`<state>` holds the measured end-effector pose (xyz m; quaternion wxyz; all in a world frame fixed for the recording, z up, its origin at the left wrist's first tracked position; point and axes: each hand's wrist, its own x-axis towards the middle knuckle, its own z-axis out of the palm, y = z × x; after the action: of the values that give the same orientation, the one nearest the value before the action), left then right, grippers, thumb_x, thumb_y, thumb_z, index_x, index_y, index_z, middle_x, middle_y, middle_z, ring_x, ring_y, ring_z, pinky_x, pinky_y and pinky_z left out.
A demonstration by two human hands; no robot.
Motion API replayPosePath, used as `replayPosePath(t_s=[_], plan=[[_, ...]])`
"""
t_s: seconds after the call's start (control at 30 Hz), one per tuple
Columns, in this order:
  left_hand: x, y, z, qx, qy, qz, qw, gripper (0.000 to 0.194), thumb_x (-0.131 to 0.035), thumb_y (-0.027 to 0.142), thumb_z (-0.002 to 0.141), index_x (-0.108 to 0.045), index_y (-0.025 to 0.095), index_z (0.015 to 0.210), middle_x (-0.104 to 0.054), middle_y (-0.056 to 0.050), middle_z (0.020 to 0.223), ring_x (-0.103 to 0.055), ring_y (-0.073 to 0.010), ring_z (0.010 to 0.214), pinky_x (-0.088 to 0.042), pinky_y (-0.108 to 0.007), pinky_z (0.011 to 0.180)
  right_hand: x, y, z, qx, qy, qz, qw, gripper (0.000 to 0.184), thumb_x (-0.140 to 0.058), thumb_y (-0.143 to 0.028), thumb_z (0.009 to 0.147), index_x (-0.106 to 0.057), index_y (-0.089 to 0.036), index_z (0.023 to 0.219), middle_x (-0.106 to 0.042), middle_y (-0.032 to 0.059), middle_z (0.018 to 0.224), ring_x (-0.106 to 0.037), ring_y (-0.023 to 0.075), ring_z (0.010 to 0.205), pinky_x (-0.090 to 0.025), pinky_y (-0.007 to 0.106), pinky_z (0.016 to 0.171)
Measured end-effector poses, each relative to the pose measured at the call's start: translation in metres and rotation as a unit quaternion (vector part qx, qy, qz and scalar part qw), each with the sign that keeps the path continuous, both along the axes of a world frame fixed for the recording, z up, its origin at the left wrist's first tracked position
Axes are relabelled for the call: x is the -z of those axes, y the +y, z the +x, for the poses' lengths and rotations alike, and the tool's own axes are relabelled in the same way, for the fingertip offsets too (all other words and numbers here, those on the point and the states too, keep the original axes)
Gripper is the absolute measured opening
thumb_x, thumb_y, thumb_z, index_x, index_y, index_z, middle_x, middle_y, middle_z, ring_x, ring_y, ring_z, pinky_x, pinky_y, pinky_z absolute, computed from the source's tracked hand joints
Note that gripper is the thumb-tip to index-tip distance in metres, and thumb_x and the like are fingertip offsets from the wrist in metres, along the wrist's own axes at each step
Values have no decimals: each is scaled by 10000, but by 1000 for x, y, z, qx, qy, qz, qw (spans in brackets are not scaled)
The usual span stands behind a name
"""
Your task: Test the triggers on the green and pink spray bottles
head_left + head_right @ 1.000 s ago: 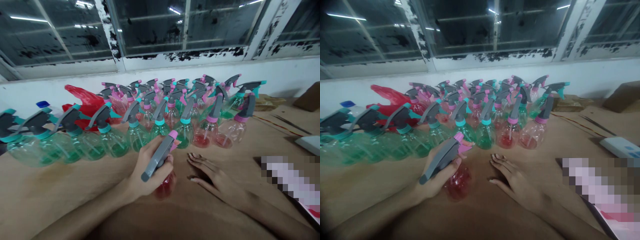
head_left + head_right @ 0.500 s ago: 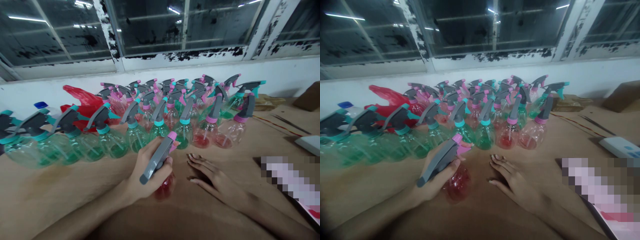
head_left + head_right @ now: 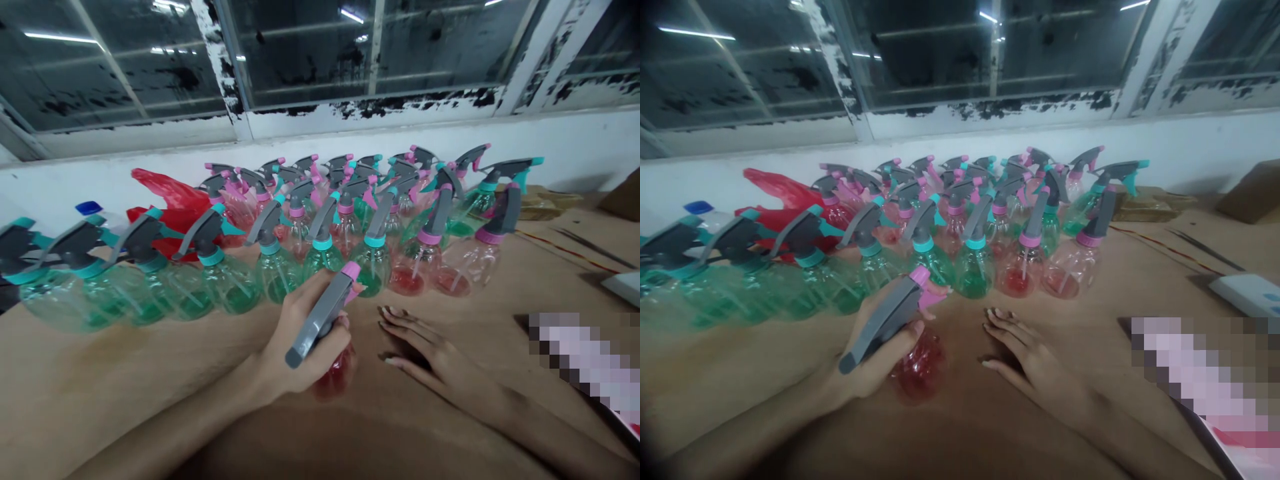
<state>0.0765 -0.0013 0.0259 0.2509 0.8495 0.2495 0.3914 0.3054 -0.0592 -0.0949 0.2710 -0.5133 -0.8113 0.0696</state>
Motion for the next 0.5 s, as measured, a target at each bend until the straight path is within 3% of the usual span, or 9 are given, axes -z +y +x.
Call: replayPosePath(t_s=[0.3, 0.5], plan=[[1, 6, -1, 17, 0, 26, 1000, 214, -455, 107, 663, -509, 218, 838, -510, 9, 718, -505, -150, 625, -431, -286, 572, 3, 1, 1, -5, -4, 15, 1000, 509, -531, -358, 848, -407, -236, 1326, -483, 53, 1346, -421, 234, 1244, -382, 471, 1021], [0, 5, 0, 12, -1, 1, 1000, 167, -458, 100, 668, -480, 221, 781, -526, 3, 731, -528, -161, 648, -454, -302, 598, 3, 1, 1, 1, 5, 12, 1000, 483, -529, -358, 847, -439, -242, 1307, -489, 51, 1342, -427, 236, 1239, -389, 462, 1016]])
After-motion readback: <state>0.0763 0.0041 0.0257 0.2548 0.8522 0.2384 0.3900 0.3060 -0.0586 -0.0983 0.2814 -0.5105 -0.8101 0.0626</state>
